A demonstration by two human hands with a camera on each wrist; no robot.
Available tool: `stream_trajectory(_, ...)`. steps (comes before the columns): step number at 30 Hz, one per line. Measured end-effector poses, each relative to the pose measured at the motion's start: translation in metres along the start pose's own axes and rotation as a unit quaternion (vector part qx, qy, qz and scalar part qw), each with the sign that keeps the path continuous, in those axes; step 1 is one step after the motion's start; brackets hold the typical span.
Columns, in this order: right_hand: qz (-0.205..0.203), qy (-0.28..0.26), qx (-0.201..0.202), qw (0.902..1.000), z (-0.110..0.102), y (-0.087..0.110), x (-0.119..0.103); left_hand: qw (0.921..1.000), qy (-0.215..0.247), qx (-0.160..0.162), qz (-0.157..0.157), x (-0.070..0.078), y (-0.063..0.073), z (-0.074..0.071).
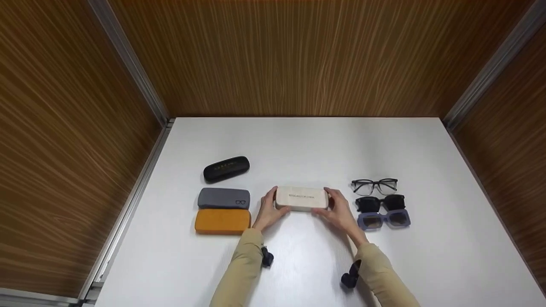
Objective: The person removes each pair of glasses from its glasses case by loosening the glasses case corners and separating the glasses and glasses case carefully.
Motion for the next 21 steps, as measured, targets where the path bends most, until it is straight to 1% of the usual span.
stream_trajectory(2, 0.002, 0.000, 0.000, 1.0000, 0.001, -0.002, -0.001, 1.0000, 0.000, 0.005, 0.003, 0.002, -0.001, -0.002)
stream_trajectory(4, 0.002, 0.003, 0.001, 1.0000, 0.002, -0.004, -0.002, 1.0000, -0.003, 0.003, -0.001, 0.003, -0.001, -0.003)
stream_trajectory(8, 0.008, 0.013, 0.005, 0.9999, 0.004, -0.008, -0.004, 0.9994, -0.018, -0.006, -0.030, 0.005, -0.003, -0.007)
stream_trajectory(10, 0.013, 0.021, 0.009, 0.9997, 0.006, -0.011, -0.005, 0.9988, -0.025, -0.006, -0.042, 0.007, -0.004, -0.009)
stream_trajectory(12, 0.025, 0.023, 0.011, 0.9994, 0.008, -0.014, -0.006, 0.9982, -0.031, -0.001, -0.051, 0.009, -0.006, -0.012)
stream_trajectory(17, 0.068, 0.019, 0.006, 0.9975, 0.015, -0.022, -0.006, 0.9974, -0.043, 0.020, -0.054, 0.013, -0.010, -0.020)
stream_trajectory(21, 0.083, 0.021, 0.002, 0.9964, 0.021, -0.028, -0.007, 0.9969, -0.045, 0.015, -0.063, 0.015, -0.012, -0.025)
Point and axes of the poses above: each hand's wrist, its own y-axis away from the middle knuckle, its own z-axis out of the palm, x = y × z, the point moved 6 cm from there along -y, towards the middle knuckle, and after that the axes turned 15 degrees about -y, right-handed, at the moved point
